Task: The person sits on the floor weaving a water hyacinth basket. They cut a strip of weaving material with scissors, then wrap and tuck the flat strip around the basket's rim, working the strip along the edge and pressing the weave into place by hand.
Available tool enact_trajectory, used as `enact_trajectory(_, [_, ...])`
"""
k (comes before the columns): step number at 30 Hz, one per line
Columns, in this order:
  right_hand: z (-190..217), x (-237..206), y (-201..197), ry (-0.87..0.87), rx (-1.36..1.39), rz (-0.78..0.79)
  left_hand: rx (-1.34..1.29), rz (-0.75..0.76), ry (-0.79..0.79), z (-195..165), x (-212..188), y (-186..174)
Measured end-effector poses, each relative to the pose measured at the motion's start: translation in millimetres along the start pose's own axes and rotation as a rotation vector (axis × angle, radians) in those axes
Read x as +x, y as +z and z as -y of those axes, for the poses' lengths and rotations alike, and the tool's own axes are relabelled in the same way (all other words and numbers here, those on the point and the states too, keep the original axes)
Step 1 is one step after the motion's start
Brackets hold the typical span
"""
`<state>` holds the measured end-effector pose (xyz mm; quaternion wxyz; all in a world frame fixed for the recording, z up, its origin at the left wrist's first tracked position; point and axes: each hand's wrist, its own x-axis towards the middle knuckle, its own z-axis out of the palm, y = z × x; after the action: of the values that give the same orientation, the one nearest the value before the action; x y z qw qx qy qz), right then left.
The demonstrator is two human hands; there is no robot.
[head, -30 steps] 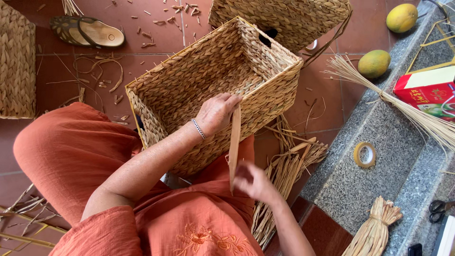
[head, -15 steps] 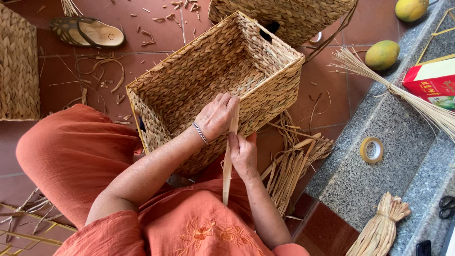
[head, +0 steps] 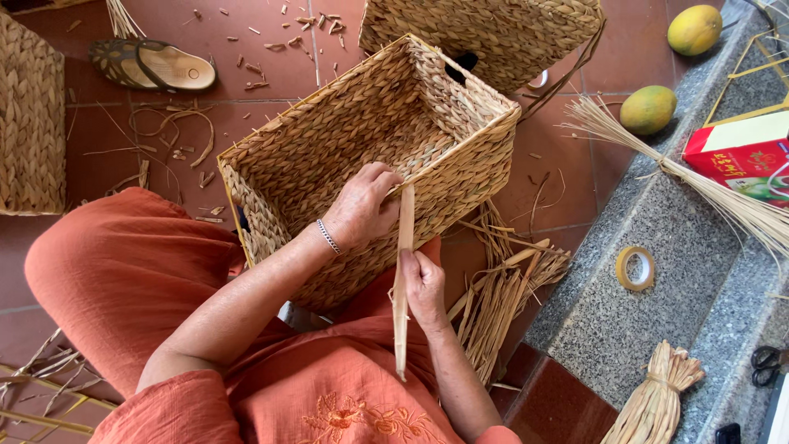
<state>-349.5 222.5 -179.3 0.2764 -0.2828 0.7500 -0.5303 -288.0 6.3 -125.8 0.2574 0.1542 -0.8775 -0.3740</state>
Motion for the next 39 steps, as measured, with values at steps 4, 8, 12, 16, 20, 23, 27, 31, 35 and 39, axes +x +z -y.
enact_trajectory(4, [17.5, -6.0, -8.3, -0.131, 0.114, 0.104, 0.161, 0.016, 0.062, -8.3, -2.5, -4.4])
enact_trajectory(8, [44.5, 13.4, -9.1, -0.341, 0.119, 0.254, 0.184, 0.013, -0.054, 1.9, -0.3, 6.7])
enact_trajectory(12, [61.1, 79.2, -15.3, -0.288, -0.249, 0.068, -0.416, 0.108, -0.471, 26.3, 12.3, 16.3])
enact_trajectory(16, [67.6, 113.1, -19.4, -0.322, -0.498, 0.078, -0.713, 0.213, -0.863, 43.1, 25.1, 11.7])
enact_trajectory(20, [65.1, 123.2, -14.9, -0.28, -0.492, 0.087, -0.975, 0.137, -0.871, 50.7, 31.0, 1.5])
enact_trajectory(23, [62.9, 121.7, -12.5, -0.217, -0.298, 0.109, -1.101, -0.148, -0.864, 60.5, 43.1, -13.4])
enact_trajectory(27, [65.5, 113.7, -8.3, -0.144, -0.183, 0.13, -0.833, -0.3, -0.893, 70.7, 53.8, -35.1])
enact_trajectory(31, [70.8, 106.7, -5.8, -0.019, -0.067, 0.159, -0.509, -0.226, -0.891, 87.1, 50.9, -47.7])
enact_trajectory(35, [71.2, 108.0, 1.5, 0.059, 0.013, 0.085, -0.355, 0.024, -0.49, 117.2, 44.6, -47.0])
enact_trajectory(39, [68.6, 108.4, 5.9, 0.111, 0.017, 0.041, 0.291, 0.024, -0.201, 141.4, 30.0, -51.1])
